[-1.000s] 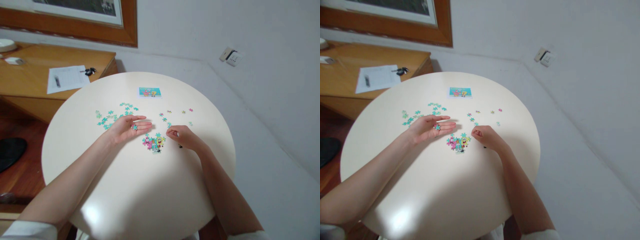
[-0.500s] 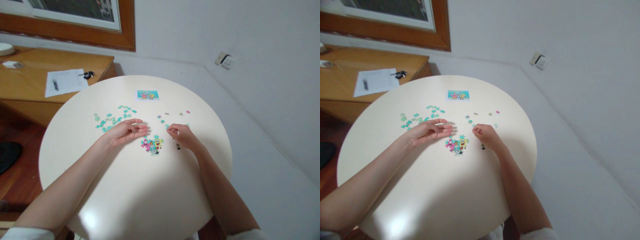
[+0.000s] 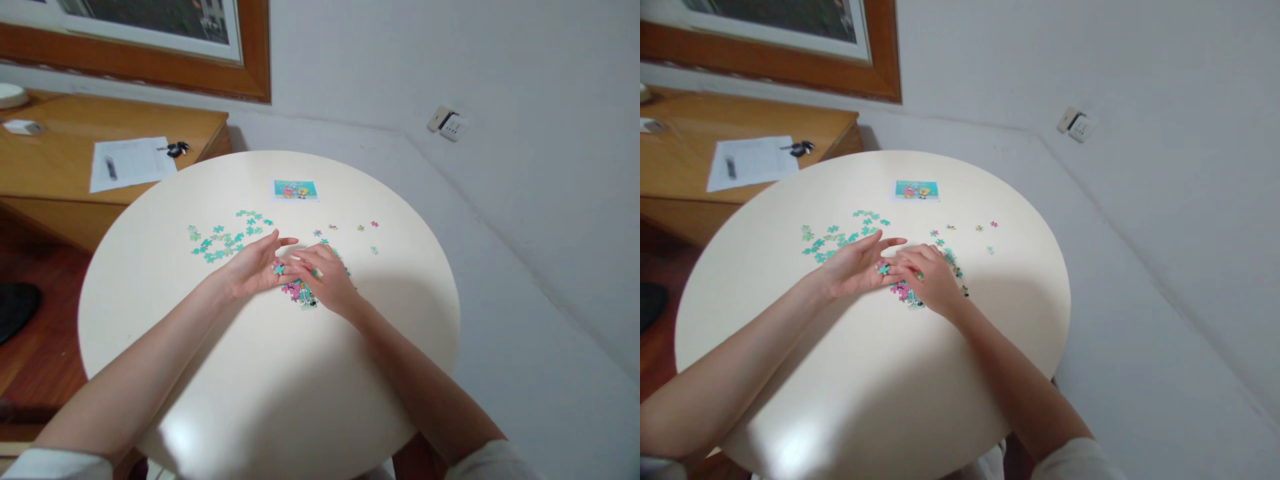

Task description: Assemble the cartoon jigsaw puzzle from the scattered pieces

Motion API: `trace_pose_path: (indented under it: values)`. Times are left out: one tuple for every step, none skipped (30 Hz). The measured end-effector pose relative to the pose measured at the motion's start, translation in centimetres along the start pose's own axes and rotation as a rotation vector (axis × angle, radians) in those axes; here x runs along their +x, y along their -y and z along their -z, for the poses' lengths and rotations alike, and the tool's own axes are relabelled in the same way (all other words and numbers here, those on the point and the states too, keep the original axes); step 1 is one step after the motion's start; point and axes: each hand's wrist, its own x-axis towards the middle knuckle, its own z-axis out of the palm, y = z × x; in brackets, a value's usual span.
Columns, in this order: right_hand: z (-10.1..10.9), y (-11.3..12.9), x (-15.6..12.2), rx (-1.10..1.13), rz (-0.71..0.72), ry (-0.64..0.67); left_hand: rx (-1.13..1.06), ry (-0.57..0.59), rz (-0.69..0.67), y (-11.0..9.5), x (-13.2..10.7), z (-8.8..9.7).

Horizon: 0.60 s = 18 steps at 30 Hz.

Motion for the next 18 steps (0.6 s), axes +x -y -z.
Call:
trace_pose_path:
  values:
    - [-0.5, 0.5, 0.0, -0.008, 0.011, 0.019, -0.015, 0.01, -0.009, 0.1, 0.0, 0.0]
    - [-0.9, 0.9, 0.0, -0.029, 0.019, 0.038, -0.022, 0.014, -0.012, 0.2, 0.1, -0.1]
    - [-1.2, 1.1, -0.1, -0.056, 0.012, 0.046, -0.024, 0.013, -0.011, 0.3, 0.1, -0.2]
    - [-1.4, 1.2, -0.2, -0.072, 0.006, 0.049, -0.021, 0.009, -0.008, 0.4, 0.1, -0.3]
    - [-1.5, 1.3, -0.2, -0.084, 0.0, 0.049, -0.017, 0.004, -0.002, 0.5, 0.1, -0.4]
    - [-1.6, 1.3, -0.3, -0.086, -0.004, 0.043, -0.014, -0.001, 0.003, 0.6, 0.1, -0.5]
    - [-1.6, 1.3, -0.3, -0.08, -0.005, 0.034, -0.016, -0.005, 0.006, 0.6, 0.1, -0.6]
    - [-1.5, 1.2, -0.3, -0.069, -0.004, 0.022, -0.018, -0.007, 0.007, 0.7, 0.1, -0.7]
    - [-1.5, 1.2, -0.3, -0.056, -0.003, 0.006, -0.022, -0.009, 0.005, 0.8, 0.1, -0.8]
    - [-1.4, 1.1, -0.2, -0.041, -0.005, -0.013, -0.024, -0.011, 0.002, 0.8, 0.2, -0.8]
    - [-1.3, 1.1, -0.2, -0.025, -0.013, -0.035, -0.022, -0.014, -0.003, 0.8, 0.2, -0.8]
    - [-1.2, 1.0, -0.1, -0.009, -0.029, -0.057, -0.011, -0.023, -0.011, 0.8, 0.3, -0.7]
    - [-1.1, 0.8, -0.1, 0.007, -0.052, -0.078, 0.015, -0.037, -0.022, 0.7, 0.3, -0.6]
    - [-1.0, 0.6, 0.0, 0.022, -0.082, -0.1, 0.056, -0.052, -0.038, 0.7, 0.4, -0.5]
    - [-0.9, 0.4, 0.0, 0.037, -0.116, -0.12, 0.109, -0.066, -0.055, 0.5, 0.4, -0.3]
    - [-0.8, 0.2, 0.1, 0.053, -0.15, -0.139, 0.171, -0.079, -0.073, 0.4, 0.4, -0.2]
    - [-0.8, 0.0, 0.1, 0.069, -0.182, -0.155, 0.236, -0.092, -0.094, 0.3, 0.5, 0.0]
    - [-0.7, -0.2, 0.1, 0.084, -0.207, -0.165, 0.303, -0.105, -0.116, 0.2, 0.5, 0.2]
